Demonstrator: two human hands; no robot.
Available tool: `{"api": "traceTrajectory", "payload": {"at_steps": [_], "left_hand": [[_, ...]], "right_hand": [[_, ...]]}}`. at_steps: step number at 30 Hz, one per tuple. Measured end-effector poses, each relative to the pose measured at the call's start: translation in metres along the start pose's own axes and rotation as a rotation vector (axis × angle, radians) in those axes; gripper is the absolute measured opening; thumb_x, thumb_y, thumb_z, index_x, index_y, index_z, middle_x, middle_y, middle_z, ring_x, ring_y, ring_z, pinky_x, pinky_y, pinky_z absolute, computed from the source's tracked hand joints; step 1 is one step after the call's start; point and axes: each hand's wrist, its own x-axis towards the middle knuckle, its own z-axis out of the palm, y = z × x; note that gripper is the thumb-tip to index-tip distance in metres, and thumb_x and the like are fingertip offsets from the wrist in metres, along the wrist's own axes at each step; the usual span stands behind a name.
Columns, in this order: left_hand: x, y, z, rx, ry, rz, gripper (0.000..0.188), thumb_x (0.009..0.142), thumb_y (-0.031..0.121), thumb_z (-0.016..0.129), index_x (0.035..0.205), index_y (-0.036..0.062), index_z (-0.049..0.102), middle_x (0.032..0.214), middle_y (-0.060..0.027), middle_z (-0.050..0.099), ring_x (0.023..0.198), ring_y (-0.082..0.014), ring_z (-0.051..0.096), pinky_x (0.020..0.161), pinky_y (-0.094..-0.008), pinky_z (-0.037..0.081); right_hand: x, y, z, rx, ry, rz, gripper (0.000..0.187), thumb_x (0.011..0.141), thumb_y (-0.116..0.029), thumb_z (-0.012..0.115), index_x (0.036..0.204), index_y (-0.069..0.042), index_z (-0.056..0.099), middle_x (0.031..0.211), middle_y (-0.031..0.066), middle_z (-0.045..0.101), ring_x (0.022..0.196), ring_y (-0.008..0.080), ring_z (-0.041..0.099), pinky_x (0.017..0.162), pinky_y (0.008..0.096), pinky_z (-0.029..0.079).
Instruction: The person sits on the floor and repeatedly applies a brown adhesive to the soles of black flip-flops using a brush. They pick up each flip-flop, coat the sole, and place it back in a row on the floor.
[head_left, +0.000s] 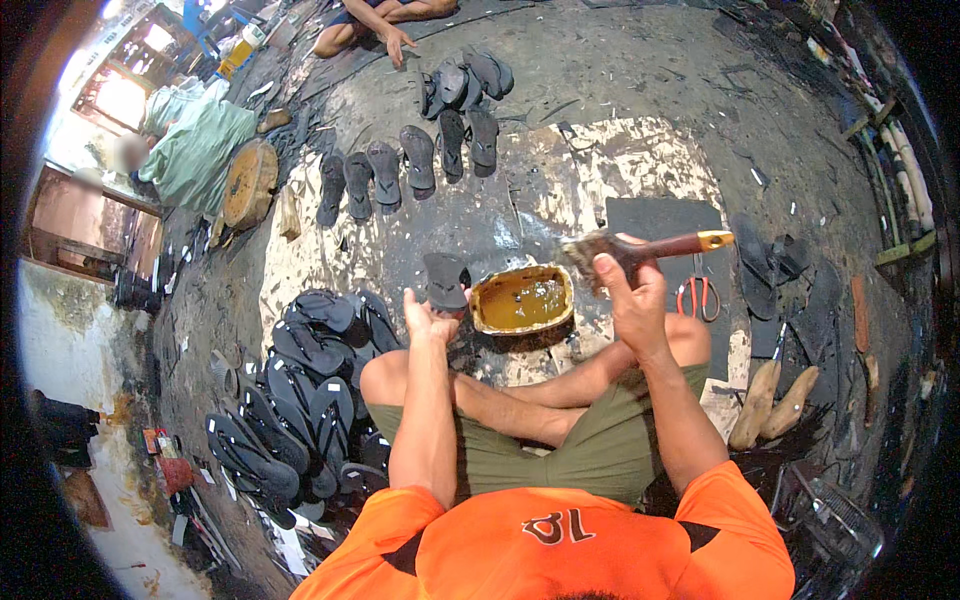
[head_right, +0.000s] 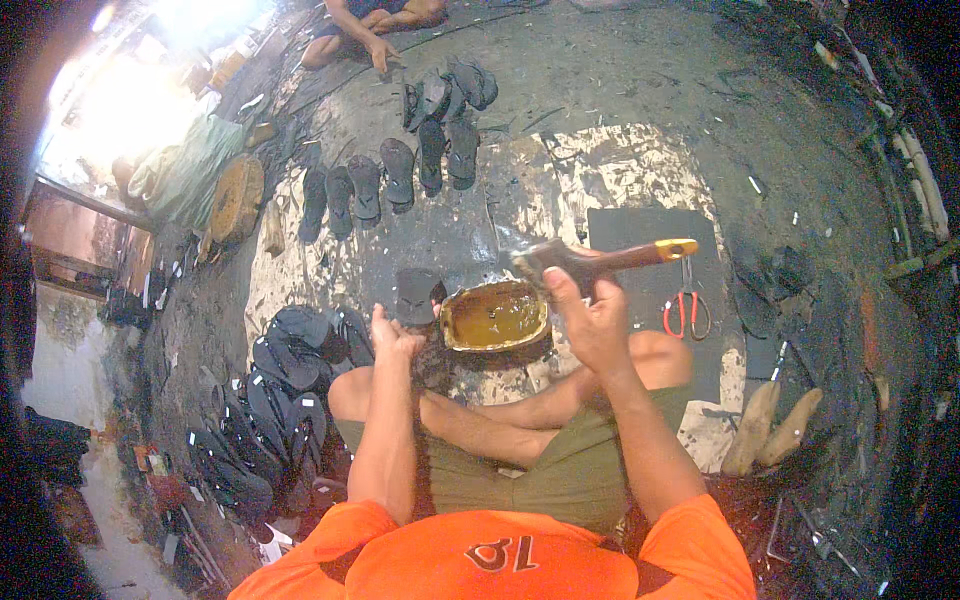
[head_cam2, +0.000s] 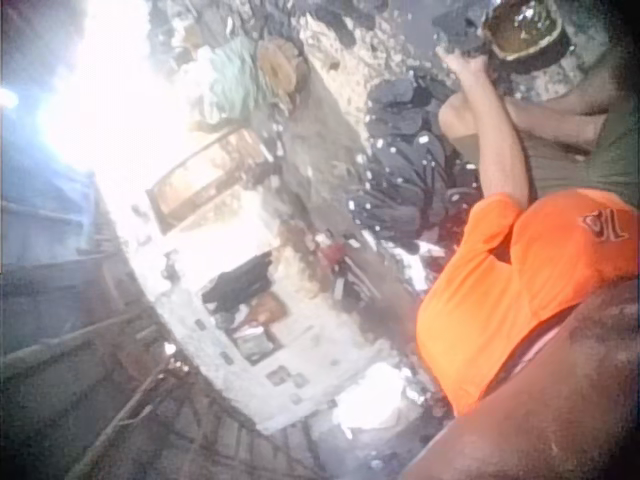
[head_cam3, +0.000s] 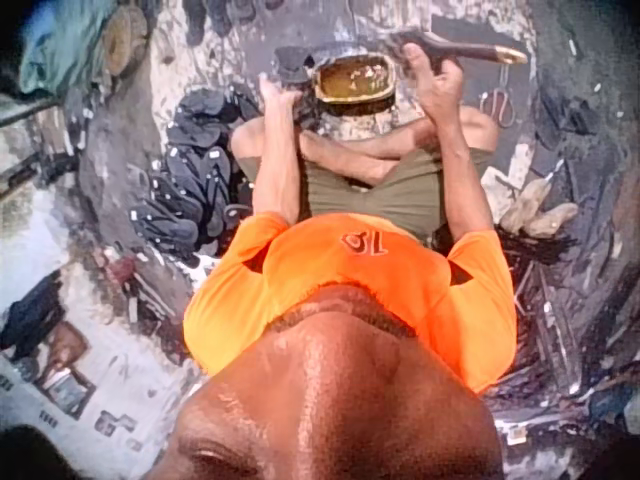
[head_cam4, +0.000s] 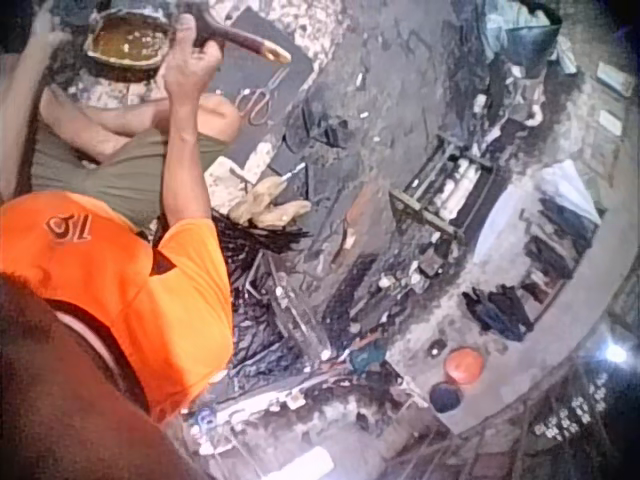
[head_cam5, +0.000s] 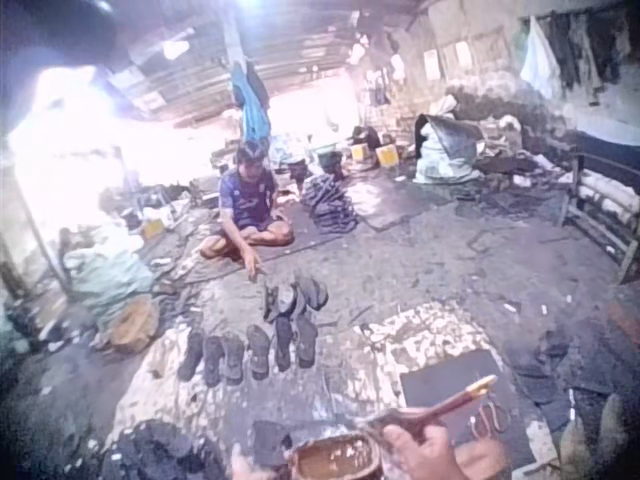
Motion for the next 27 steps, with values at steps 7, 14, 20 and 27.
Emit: {"api": "traceTrajectory", "payload": {"at_steps": [7, 14, 20, 27], "left_hand": [[-0.074, -0.005, 0.023, 0.309, -0.059, -0.003, 0.034, 0.086, 0.006, 0.054, 0.12, 0.0035, 0.048, 0.123, -0.0217, 0.055, 0.11, -0.0397, 0.058, 0.097, -0.0532, 0.052], [0.021, -0.066, 0.156, 0.643, -0.267, 0.118, 0.056, 0.092, 0.005, 0.06, 0.142, 0.0, 0.034, 0.101, -0.0058, 0.056, 0.098, -0.017, 0.058, 0.097, -0.0386, 0.053], [0.234, -0.091, 0.22, 0.867, -0.24, 0.411, 0.059, 0.088, 0.001, 0.061, 0.142, -0.0055, 0.036, 0.11, -0.0131, 0.061, 0.081, -0.0138, 0.062, 0.066, -0.0265, 0.06], [0.261, -0.083, 0.215, 1.389, -0.105, 0.636, 0.037, 0.085, 0.012, 0.061, 0.119, -0.0035, 0.06, 0.102, -0.0185, 0.068, 0.095, -0.0264, 0.066, 0.081, -0.0385, 0.052]], "right_hand": [[0.036, 0.022, -0.042, -0.045, 0.216, 0.011, 0.036, 0.093, -0.019, 0.066, 0.119, 0.003, 0.056, 0.102, 0.0034, 0.063, 0.092, 0.0083, 0.053, 0.084, 0.0247, 0.043], [0.049, 0.049, -0.065, -0.089, 0.317, 0.154, 0.039, 0.092, -0.02, 0.067, 0.121, 0.004, 0.054, 0.1, 0.0027, 0.06, 0.091, 0.0084, 0.052, 0.083, 0.0249, 0.042], [0.061, 0.047, -0.066, -0.164, 0.335, 0.182, 0.036, 0.091, -0.014, 0.066, 0.12, 0.004, 0.055, 0.103, 0.0058, 0.063, 0.094, 0.0098, 0.055, 0.085, 0.0253, 0.044], [0.056, 0.066, -0.067, -0.371, 0.42, 0.231, 0.042, 0.091, -0.021, 0.067, 0.126, 0.0, 0.054, 0.115, 0.0085, 0.059, 0.107, 0.0175, 0.054, 0.096, 0.0325, 0.04]]}}
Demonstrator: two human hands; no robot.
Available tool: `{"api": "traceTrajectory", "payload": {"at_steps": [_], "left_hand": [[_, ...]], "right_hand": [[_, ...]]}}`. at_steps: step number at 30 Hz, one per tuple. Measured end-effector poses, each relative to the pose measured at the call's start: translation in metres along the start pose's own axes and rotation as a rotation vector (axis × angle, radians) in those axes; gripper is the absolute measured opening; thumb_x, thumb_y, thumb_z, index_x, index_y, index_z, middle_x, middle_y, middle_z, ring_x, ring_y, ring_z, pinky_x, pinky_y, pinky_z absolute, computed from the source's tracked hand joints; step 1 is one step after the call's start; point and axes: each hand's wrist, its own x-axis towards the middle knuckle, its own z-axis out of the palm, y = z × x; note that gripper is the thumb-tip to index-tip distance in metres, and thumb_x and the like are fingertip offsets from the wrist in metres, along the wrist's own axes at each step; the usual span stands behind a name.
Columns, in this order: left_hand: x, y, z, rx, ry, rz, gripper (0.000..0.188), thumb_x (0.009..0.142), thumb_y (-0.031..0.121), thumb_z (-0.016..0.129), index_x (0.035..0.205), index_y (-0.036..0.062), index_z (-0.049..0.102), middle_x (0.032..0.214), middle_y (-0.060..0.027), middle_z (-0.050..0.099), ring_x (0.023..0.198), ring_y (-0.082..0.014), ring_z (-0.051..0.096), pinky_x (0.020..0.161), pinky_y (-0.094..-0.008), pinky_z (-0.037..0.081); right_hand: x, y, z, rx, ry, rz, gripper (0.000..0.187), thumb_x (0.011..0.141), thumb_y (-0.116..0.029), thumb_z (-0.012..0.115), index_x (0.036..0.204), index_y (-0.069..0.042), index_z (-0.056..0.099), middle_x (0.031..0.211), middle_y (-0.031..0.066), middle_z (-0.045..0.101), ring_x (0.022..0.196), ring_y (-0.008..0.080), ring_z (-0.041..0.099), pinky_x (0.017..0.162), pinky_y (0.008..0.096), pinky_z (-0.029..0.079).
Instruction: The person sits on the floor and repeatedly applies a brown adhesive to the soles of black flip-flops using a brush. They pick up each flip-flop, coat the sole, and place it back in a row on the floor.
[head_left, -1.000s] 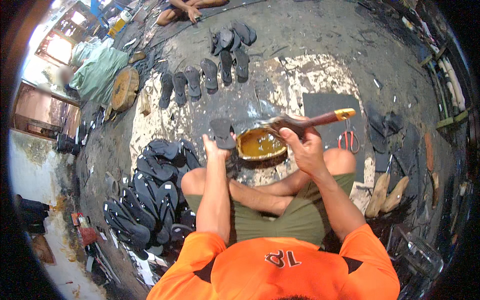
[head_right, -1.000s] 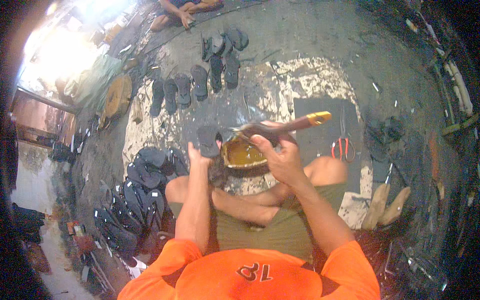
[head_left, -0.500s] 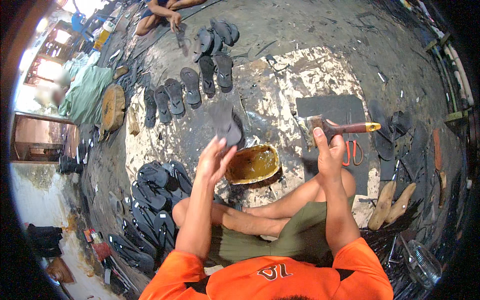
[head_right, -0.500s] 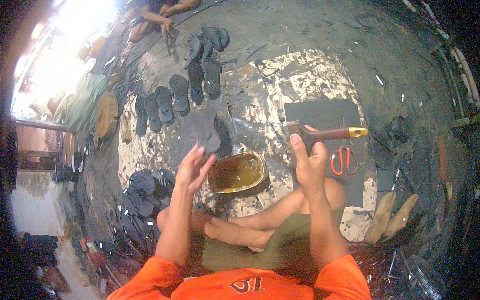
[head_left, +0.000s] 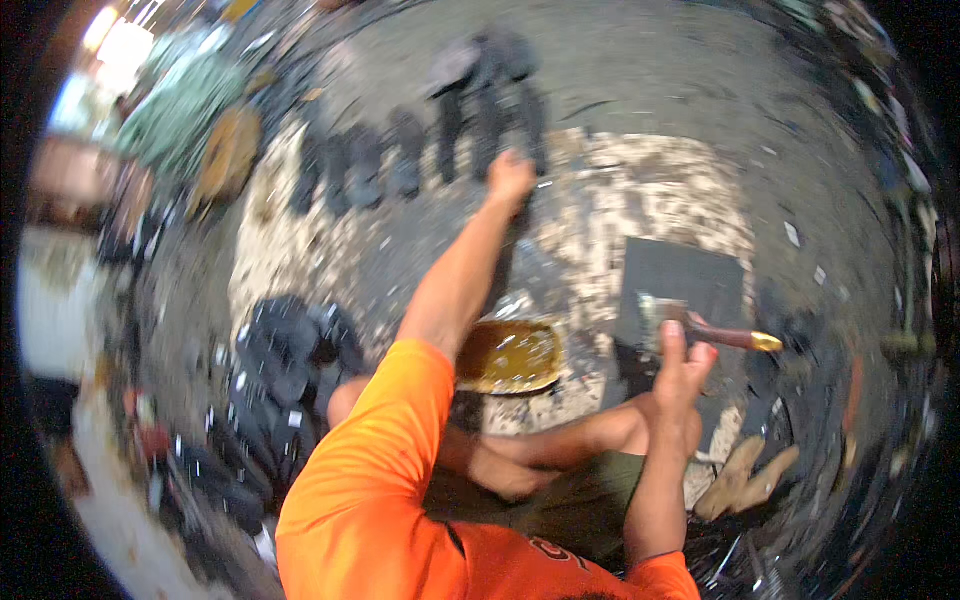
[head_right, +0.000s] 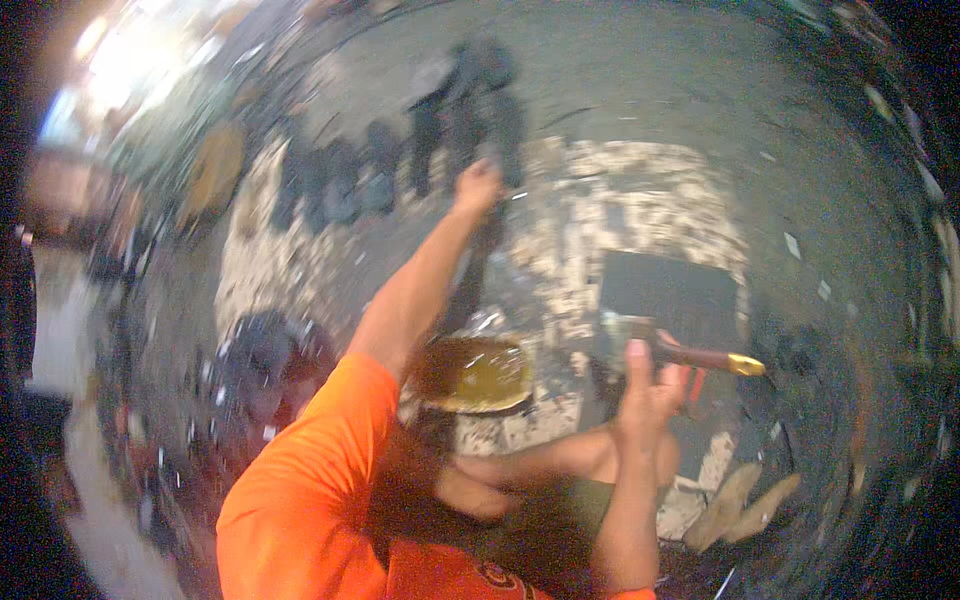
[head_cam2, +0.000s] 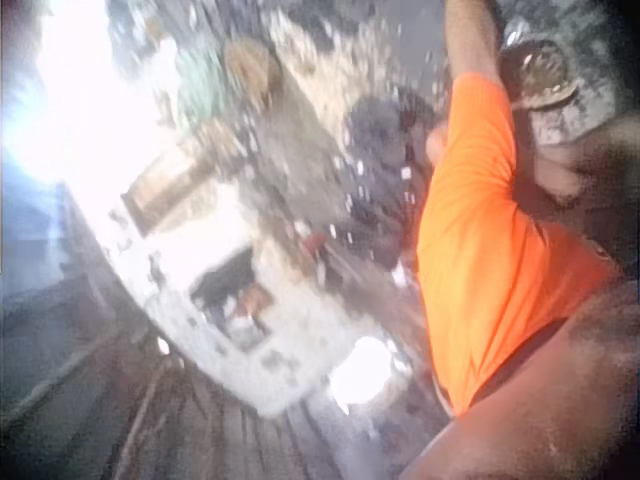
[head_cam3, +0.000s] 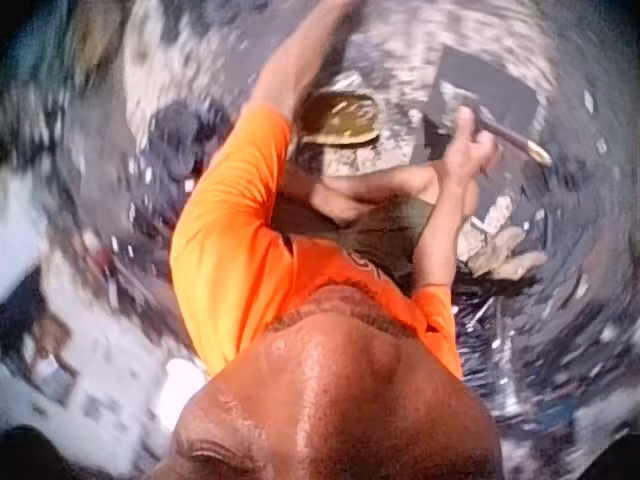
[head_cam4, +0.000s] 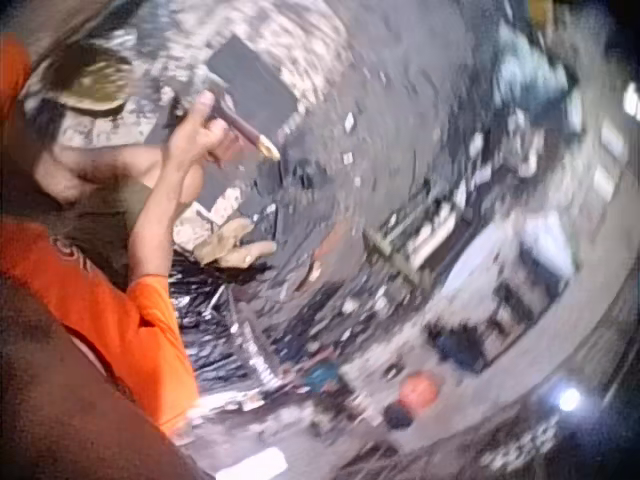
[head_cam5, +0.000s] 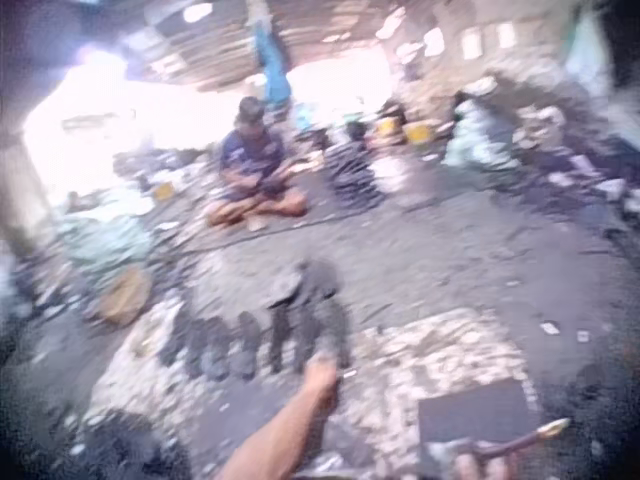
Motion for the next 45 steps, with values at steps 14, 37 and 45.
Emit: {"api": "traceTrajectory", "payload": {"at_steps": [14, 37, 45], "left_hand": [[-0.224, -0.075, -0.419, 1.339, 0.91, -0.343, 0.065, 0.085, 0.07, 0.048, 0.111, 0.0161, 0.072, 0.126, -0.0148, 0.062, 0.132, -0.0359, 0.043, 0.107, -0.0532, 0.026], [-0.504, -0.024, -0.333, 0.135, 0.347, 0.28, 0.045, 0.092, 0.014, 0.065, 0.135, 0.0029, 0.054, 0.143, -0.0164, 0.047, 0.131, -0.0258, 0.044, 0.112, -0.0365, 0.028], [-0.467, 0.015, -0.256, -1.08, -0.118, 0.067, 0.052, 0.099, 0.052, 0.043, 0.131, 0.0116, 0.049, 0.115, -0.0068, 0.062, 0.096, -0.021, 0.064, 0.084, -0.0377, 0.054]], "right_hand": [[-0.013, -0.002, 0.019, -0.086, -0.149, -0.025, 0.043, 0.094, -0.032, 0.063, 0.118, 0.004, 0.059, 0.107, 0.01, 0.064, 0.1, 0.0183, 0.058, 0.089, 0.0323, 0.045], [-0.013, 0.018, 0.006, -1.14, -0.636, -0.794, 0.028, 0.085, -0.028, 0.069, 0.104, -0.008, 0.071, 0.094, 0.0137, 0.07, 0.09, 0.0313, 0.062, 0.078, 0.0384, 0.048], [-0.137, -0.117, 0.061, 0.328, -0.596, -0.288, 0.03, 0.093, -0.023, 0.064, 0.113, -0.001, 0.06, 0.101, 0.0062, 0.066, 0.09, 0.0107, 0.059, 0.078, 0.0284, 0.049]]}}
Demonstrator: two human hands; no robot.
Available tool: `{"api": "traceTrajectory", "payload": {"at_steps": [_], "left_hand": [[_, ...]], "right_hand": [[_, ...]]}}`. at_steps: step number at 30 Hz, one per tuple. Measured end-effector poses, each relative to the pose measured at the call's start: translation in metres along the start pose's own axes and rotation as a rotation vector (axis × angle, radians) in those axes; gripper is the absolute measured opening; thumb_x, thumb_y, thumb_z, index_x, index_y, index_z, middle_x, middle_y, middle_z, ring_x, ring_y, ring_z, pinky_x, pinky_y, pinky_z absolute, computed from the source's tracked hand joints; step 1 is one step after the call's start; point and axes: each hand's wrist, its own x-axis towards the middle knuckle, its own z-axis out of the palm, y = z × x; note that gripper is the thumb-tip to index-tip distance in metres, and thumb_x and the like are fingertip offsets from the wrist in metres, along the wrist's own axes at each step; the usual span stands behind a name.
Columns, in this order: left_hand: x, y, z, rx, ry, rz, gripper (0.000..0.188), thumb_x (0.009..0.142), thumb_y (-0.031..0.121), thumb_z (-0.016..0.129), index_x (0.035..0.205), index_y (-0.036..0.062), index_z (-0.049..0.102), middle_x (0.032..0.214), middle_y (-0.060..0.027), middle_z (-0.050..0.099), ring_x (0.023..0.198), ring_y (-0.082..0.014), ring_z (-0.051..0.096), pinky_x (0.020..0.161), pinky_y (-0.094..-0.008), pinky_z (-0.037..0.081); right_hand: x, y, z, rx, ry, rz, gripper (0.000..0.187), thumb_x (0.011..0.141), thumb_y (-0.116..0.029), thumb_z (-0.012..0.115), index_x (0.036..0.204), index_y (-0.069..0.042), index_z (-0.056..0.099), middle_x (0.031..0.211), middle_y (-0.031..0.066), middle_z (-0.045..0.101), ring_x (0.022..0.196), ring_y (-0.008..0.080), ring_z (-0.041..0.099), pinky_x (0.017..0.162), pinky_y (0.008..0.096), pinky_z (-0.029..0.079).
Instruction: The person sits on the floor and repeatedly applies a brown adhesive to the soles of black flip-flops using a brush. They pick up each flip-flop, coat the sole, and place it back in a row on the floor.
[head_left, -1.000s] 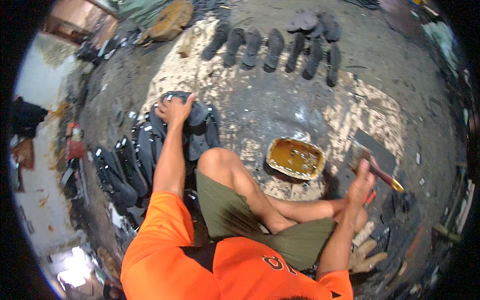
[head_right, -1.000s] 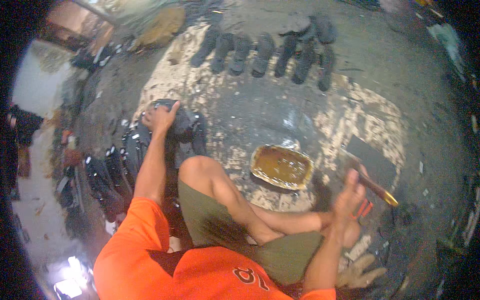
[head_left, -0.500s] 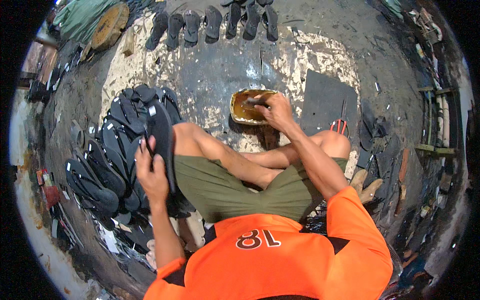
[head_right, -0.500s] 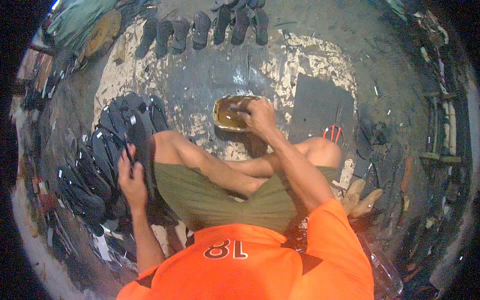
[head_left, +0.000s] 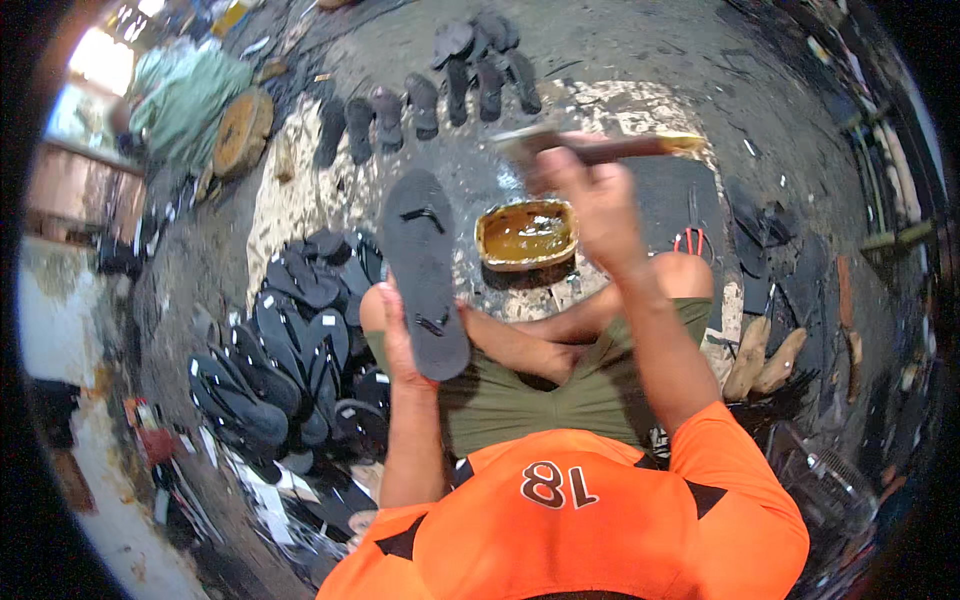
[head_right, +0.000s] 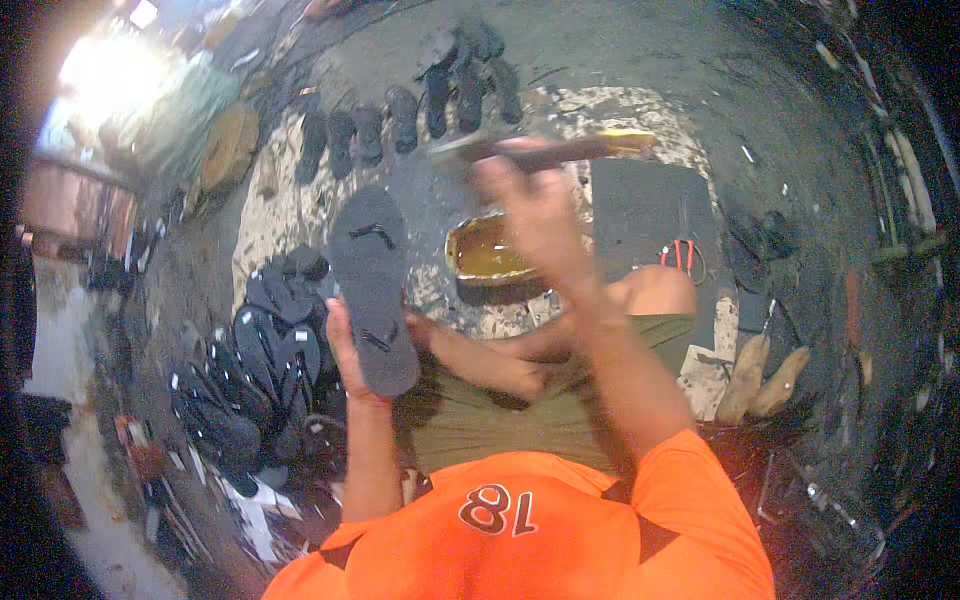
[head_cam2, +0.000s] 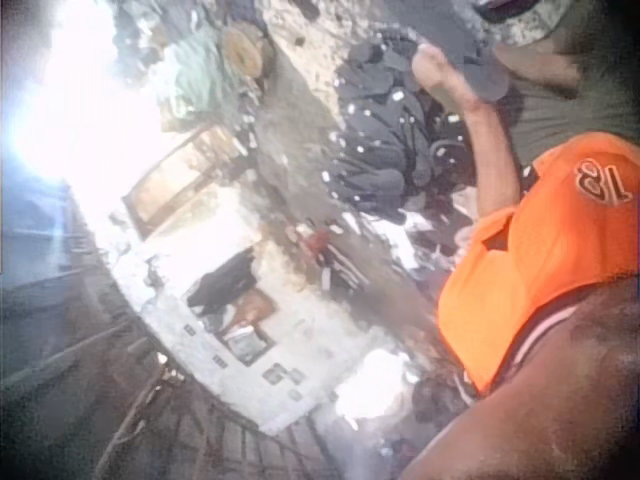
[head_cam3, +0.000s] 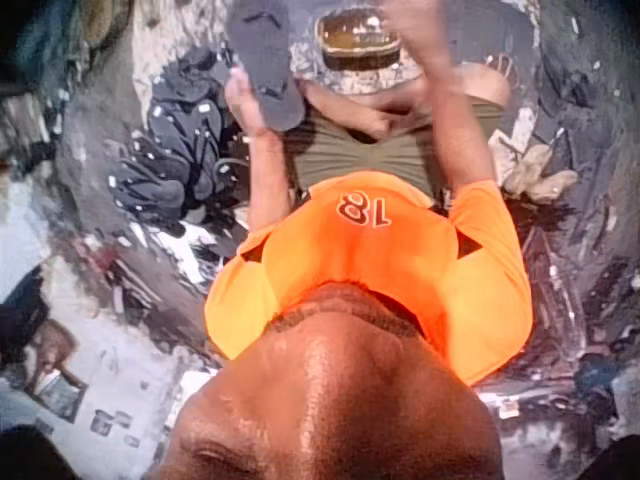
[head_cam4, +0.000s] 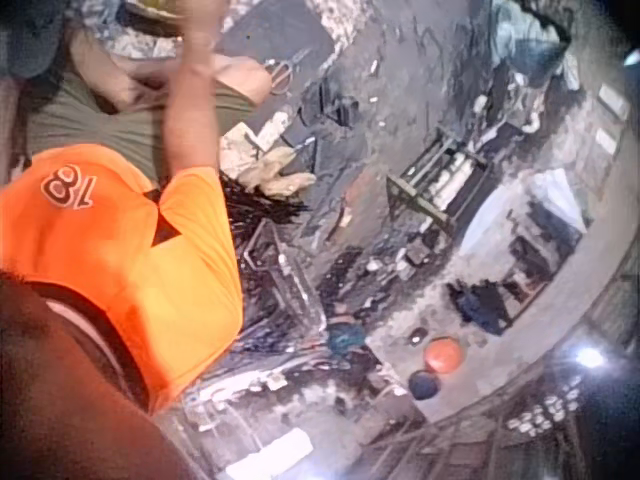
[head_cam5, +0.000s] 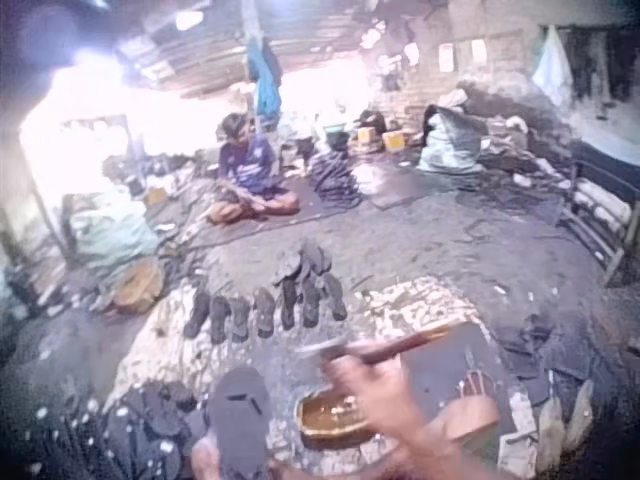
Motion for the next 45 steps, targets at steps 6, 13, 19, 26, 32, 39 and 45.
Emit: {"api": "traceTrajectory", "payload": {"at_steps": [6, 13, 19, 26, 32, 39, 45], "left_hand": [[-0.002, -0.004, 0.051, -0.147, 0.052, -0.162, 0.049, 0.1, 0.051, 0.04, 0.133, 0.0165, 0.047, 0.11, -0.0063, 0.063, 0.091, -0.0196, 0.065, 0.072, -0.0362, 0.058], [-0.023, -0.019, 0.039, 0.102, -0.208, -0.103, 0.047, 0.104, 0.038, 0.038, 0.142, 0.0114, 0.041, 0.136, -0.0071, 0.052, 0.118, -0.0235, 0.055, 0.1, -0.0405, 0.046], [-0.026, -0.019, 0.019, -0.049, -0.222, -0.093, 0.045, 0.104, 0.034, 0.036, 0.146, 0.0167, 0.035, 0.139, -0.0095, 0.048, 0.118, -0.0284, 0.055, 0.097, -0.0441, 0.049], [-0.038, -0.011, 0.048, -0.117, -0.038, -0.009, 0.046, 0.104, 0.038, 0.034, 0.13, 0.0021, 0.047, 0.118, -0.0173, 0.06, 0.096, -0.0286, 0.064, 0.076, -0.0396, 0.056], [-0.004, -0.001, 0.065, -0.326, -0.09, -0.085, 0.048, 0.104, 0.039, 0.036, 0.116, -0.0019, 0.057, 0.102, -0.0177, 0.067, 0.084, -0.0292, 0.067, 0.07, -0.0388, 0.056], [0.041, -0.004, 0.029, -0.353, -0.107, -0.145, 0.046, 0.097, 0.049, 0.049, 0.113, 0.0078, 0.06, 0.095, -0.0126, 0.067, 0.076, -0.0259, 0.064, 0.069, -0.0392, 0.054], [0.022, -0.026, 0.081, -0.6, -0.228, -0.334, 0.036, 0.101, 0.039, 0.045, 0.119, 0.0103, 0.059, 0.112, -0.0083, 0.064, 0.1, -0.0215, 0.061, 0.094, -0.0392, 0.049]], "right_hand": [[-0.058, 0.023, 0.05, -0.233, -0.241, -0.439, 0.032, 0.086, -0.015, 0.07, 0.113, -0.002, 0.058, 0.108, 0.0157, 0.062, 0.105, 0.028, 0.06, 0.092, 0.0375, 0.045], [-0.017, -0.009, 0.027, -0.324, -0.059, -0.161, 0.036, 0.092, -0.028, 0.064, 0.113, 0.0, 0.058, 0.104, 0.0129, 0.065, 0.094, 0.0191, 0.063, 0.083, 0.0331, 0.049], [-0.047, -0.001, 0.016, -0.139, -0.045, -0.115, 0.041, 0.094, -0.025, 0.065, 0.122, 0.002, 0.052, 0.103, 0.0051, 0.063, 0.091, 0.012, 0.058, 0.081, 0.0281, 0.048], [-0.007, -0.032, 0.011, -0.27, -0.11, -0.447, 0.027, 0.09, -0.017, 0.069, 0.11, 0.0, 0.063, 0.105, 0.0075, 0.066, 0.098, 0.0145, 0.061, 0.085, 0.0309, 0.049], [-0.059, 0.018, 0.02, -0.288, -0.248, -0.568, 0.038, 0.086, -0.016, 0.07, 0.118, -0.002, 0.055, 0.109, 0.0161, 0.063, 0.104, 0.0321, 0.061, 0.09, 0.0398, 0.047], [-0.128, 0.008, 0.015, -0.303, -0.462, -0.346, 0.031, 0.087, -0.019, 0.07, 0.113, -0.005, 0.06, 0.106, 0.0121, 0.065, 0.096, 0.0303, 0.061, 0.086, 0.0421, 0.045], [-0.056, 0.01, 0.02, -0.549, -0.324, -0.605, 0.028, 0.087, -0.02, 0.069, 0.109, -0.006, 0.06, 0.102, 0.0136, 0.065, 0.093, 0.0345, 0.063, 0.075, 0.0443, 0.047]]}}
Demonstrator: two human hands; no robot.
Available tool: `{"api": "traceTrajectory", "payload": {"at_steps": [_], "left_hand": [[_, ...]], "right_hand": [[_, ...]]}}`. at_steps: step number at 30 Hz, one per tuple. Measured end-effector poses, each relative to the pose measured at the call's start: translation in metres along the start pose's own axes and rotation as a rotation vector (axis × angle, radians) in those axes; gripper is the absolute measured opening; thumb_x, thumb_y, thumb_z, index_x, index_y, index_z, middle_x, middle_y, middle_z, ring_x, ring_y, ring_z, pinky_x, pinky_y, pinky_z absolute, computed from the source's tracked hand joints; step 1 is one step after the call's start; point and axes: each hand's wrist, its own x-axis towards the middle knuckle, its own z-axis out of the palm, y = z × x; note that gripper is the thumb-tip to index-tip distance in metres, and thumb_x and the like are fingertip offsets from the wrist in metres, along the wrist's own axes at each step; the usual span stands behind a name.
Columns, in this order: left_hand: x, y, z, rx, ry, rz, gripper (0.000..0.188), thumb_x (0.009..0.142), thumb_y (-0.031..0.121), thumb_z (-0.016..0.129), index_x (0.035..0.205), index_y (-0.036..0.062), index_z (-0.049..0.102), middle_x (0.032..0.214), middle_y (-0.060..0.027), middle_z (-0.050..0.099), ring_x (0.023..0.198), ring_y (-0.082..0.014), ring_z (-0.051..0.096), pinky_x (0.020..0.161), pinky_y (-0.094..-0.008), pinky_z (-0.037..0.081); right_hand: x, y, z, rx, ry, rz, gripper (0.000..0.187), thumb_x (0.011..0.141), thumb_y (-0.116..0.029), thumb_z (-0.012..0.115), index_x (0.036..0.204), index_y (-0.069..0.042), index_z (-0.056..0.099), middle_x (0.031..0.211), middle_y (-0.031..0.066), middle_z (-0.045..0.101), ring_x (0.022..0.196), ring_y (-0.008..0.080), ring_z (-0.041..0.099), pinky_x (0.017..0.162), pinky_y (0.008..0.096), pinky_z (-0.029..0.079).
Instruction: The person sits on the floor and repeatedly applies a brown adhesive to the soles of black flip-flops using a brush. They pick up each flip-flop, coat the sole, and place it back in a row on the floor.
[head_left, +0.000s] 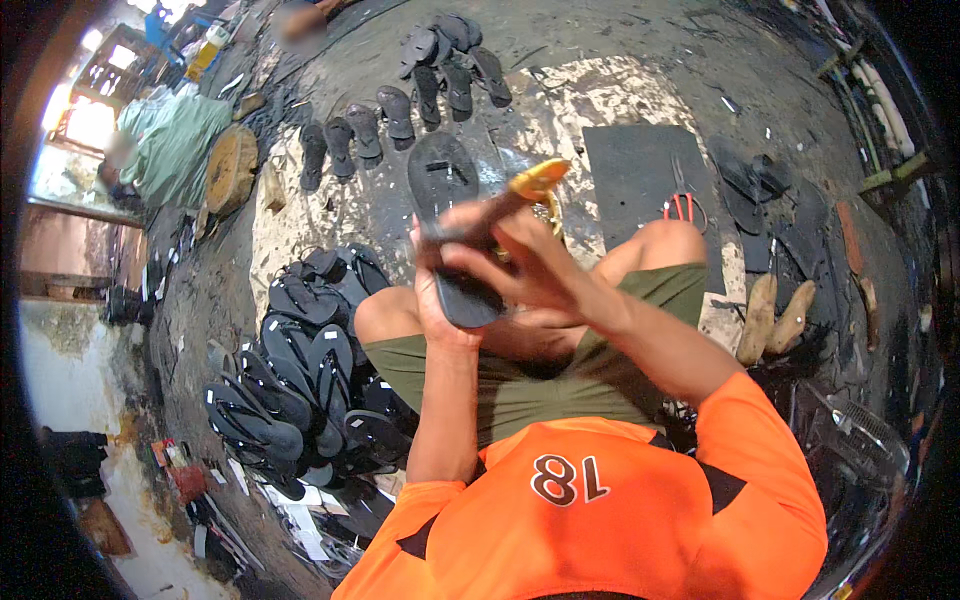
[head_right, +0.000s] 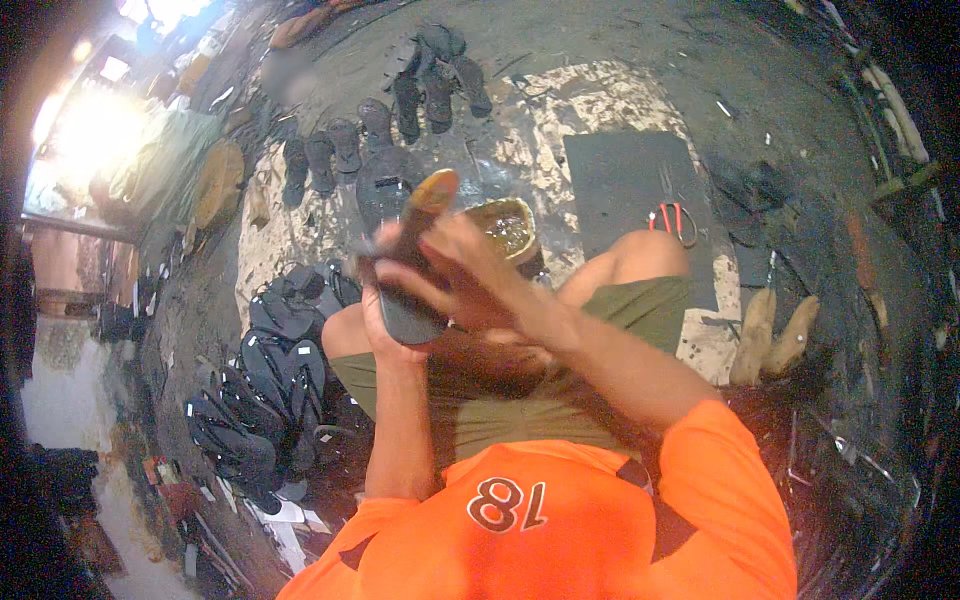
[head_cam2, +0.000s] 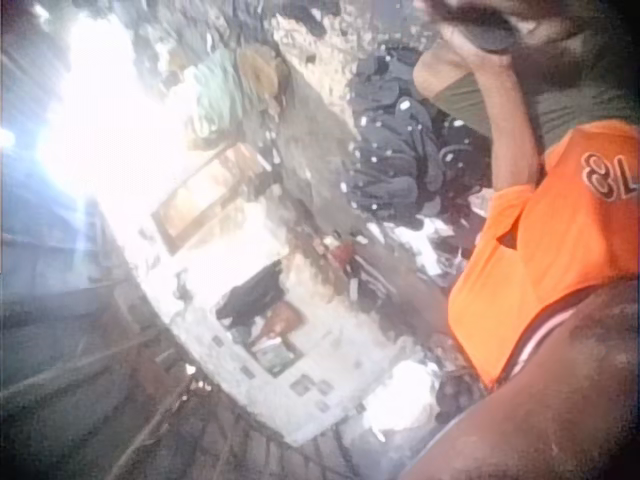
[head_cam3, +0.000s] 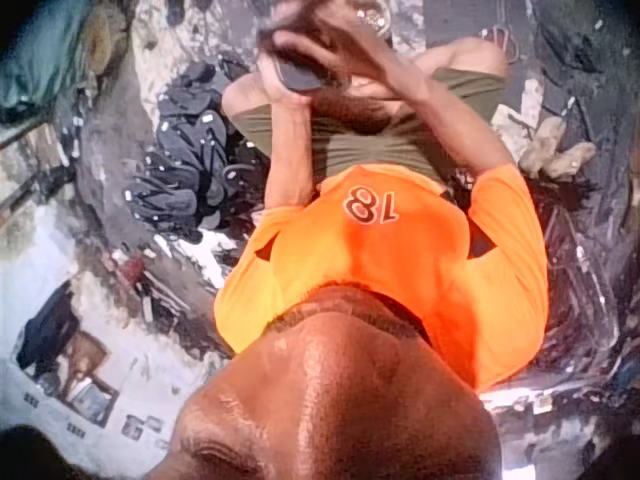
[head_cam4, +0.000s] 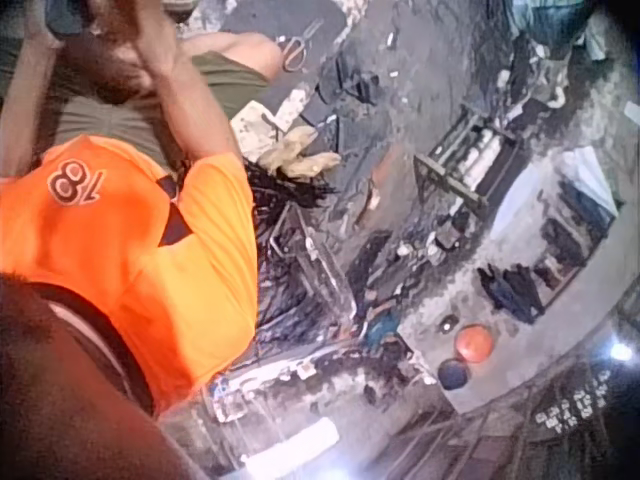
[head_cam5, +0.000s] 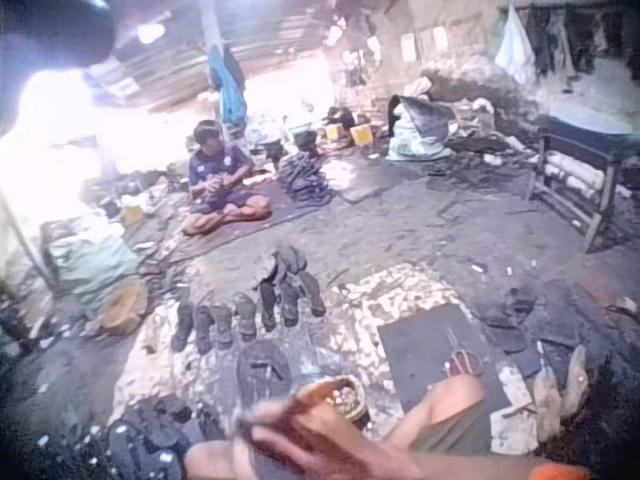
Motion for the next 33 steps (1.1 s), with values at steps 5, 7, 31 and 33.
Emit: {"api": "traceTrajectory", "payload": {"at_steps": [5, 7, 31, 33], "left_hand": [[0.02, 0.008, -0.018, -0.26, 0.029, -0.147, 0.045, 0.096, 0.049, 0.051, 0.121, 0.011, 0.055, 0.107, -0.0056, 0.063, 0.089, -0.0232, 0.064, 0.087, -0.0357, 0.054], [0.044, 0.039, -0.049, 0.143, -0.183, -0.124, 0.054, 0.093, 0.057, 0.052, 0.122, 0.012, 0.055, 0.106, -0.0052, 0.063, 0.079, -0.0196, 0.062, 0.067, -0.0346, 0.055], [0.077, 0.072, -0.137, 0.481, 0.661, 0.266, 0.026, 0.089, 0.008, 0.054, 0.114, 0.0031, 0.05, 0.128, -0.0199, 0.052, 0.115, -0.038, 0.058, 0.091, -0.04, 0.056], [0.098, 0.072, -0.125, 0.429, 0.705, 0.209, 0.024, 0.089, 0.011, 0.056, 0.11, 0.0019, 0.05, 0.128, -0.0221, 0.051, 0.118, -0.039, 0.056, 0.089, -0.0404, 0.057]], "right_hand": [[0.021, 0.023, -0.013, -0.003, 0.045, -0.062, 0.026, 0.088, -0.02, 0.066, 0.111, -0.009, 0.059, 0.102, 0.0137, 0.061, 0.094, 0.0325, 0.059, 0.077, 0.0417, 0.045], [-0.03, 0.02, 0.017, -0.076, -0.126, -0.183, 0.03, 0.093, -0.024, 0.06, 0.12, -0.01, 0.056, 0.115, 0.012, 0.057, 0.109, 0.0267, 0.053, 0.092, 0.0392, 0.04], [-0.036, 0.146, -0.106, 0.357, 0.66, 0.679, 0.036, 0.094, -0.026, 0.064, 0.117, 0.002, 0.058, 0.095, -0.0002, 0.062, 0.086, 0.0069, 0.053, 0.077, 0.0233, 0.044], [-0.041, 0.162, -0.112, 0.364, 0.701, 0.731, 0.037, 0.094, -0.026, 0.065, 0.117, 0.002, 0.058, 0.093, -0.0006, 0.061, 0.085, 0.0072, 0.053, 0.078, 0.024, 0.044]]}}
